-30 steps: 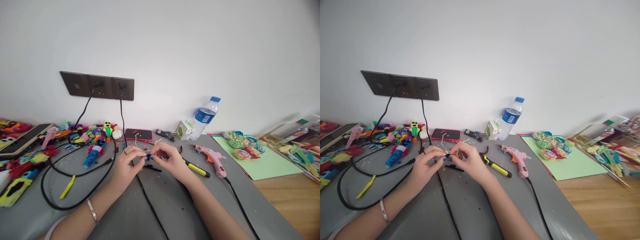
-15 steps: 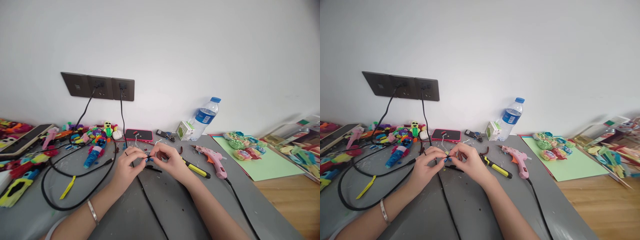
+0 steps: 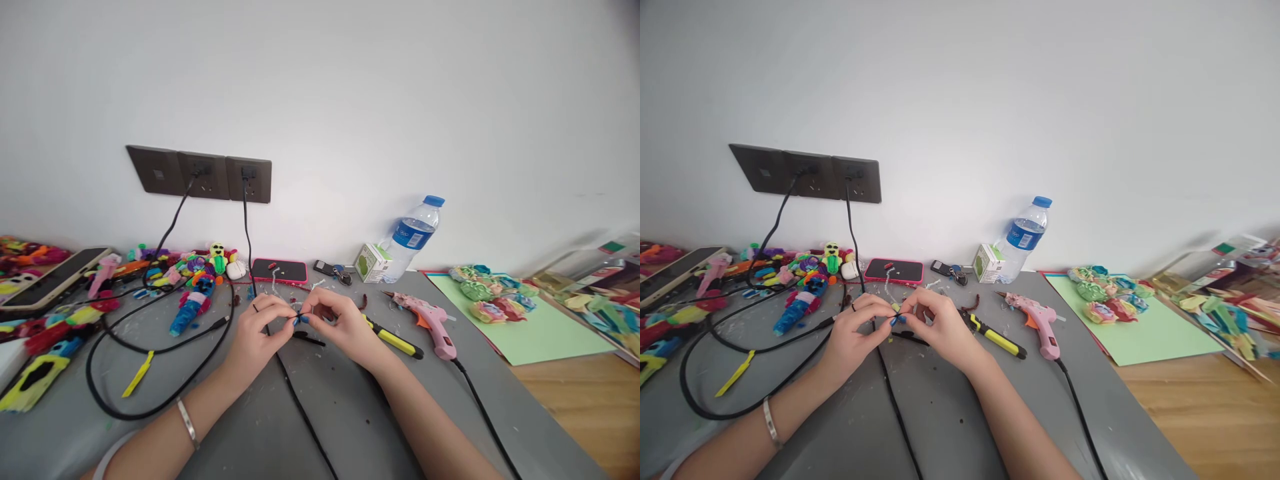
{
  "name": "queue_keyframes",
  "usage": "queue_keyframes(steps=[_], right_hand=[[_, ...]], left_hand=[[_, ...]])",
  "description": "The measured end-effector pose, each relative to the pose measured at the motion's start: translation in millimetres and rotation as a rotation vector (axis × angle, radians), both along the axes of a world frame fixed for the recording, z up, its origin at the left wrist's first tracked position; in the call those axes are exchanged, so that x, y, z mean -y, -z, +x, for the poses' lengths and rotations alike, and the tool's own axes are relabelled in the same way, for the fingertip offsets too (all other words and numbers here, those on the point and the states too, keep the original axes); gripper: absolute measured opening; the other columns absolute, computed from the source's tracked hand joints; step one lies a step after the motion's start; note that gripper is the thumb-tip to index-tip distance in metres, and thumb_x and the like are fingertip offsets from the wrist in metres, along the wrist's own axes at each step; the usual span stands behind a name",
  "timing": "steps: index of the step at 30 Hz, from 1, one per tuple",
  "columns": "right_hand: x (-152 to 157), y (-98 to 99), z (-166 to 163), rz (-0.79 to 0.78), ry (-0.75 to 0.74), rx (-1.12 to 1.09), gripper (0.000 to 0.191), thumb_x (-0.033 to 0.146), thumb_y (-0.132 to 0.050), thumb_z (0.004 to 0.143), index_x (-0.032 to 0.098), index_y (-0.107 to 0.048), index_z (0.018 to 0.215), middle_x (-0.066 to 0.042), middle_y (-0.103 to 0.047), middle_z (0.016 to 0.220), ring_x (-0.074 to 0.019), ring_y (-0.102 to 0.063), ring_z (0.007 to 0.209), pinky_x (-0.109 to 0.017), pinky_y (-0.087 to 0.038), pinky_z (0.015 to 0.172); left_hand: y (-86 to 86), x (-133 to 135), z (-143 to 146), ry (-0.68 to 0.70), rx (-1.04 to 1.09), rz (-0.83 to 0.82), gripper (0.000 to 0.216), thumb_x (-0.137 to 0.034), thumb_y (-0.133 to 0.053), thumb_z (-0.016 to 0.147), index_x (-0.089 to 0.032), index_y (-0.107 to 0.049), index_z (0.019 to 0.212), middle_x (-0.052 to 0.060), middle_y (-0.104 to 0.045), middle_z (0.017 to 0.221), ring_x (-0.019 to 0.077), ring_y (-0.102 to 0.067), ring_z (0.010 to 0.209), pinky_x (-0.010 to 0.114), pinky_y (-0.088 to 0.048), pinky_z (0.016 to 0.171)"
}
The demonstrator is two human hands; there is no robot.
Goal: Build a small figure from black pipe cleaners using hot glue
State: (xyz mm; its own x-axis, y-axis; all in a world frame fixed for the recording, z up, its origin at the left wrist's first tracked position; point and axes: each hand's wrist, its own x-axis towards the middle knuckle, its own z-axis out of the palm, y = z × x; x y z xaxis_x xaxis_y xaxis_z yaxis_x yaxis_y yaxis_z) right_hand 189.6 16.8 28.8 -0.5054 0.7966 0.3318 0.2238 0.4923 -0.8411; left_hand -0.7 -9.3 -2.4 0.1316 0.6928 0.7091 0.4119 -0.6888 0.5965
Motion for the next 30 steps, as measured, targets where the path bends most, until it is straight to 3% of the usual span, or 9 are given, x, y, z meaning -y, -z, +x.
queue_keyframes(steps=[16,30], right_hand=[[0.7,-0.5,-0.4,-0.026,-0.001,-0.023,0.012,0.025,-0.059,0.094,0.019,-0.062,0.084,-0.002,-0.062,0.08,-0.0143,-0.049,0.067,-0.026,-0.037,0.06],[-4.2,4.3,0.4,-0.033,0.035,-0.051,0.012,0.029,-0.067,0.089,0.019,-0.065,0.082,-0.001,-0.064,0.078,-0.0133,-0.051,0.064,-0.027,-0.036,0.058]], left_hand=[[-0.1,0.7,0.6,0.002,0.019,-0.035,0.013,-0.011,-0.062,0.089,-0.021,-0.067,0.083,0.001,-0.07,0.08,0.0162,-0.065,0.077,0.03,-0.051,0.076],[2.4,0.5,-0.3,-0.023,0.04,-0.049,0.013,-0.012,-0.061,0.089,-0.021,-0.069,0.084,0.002,-0.07,0.082,0.0176,-0.066,0.081,0.03,-0.052,0.073]])
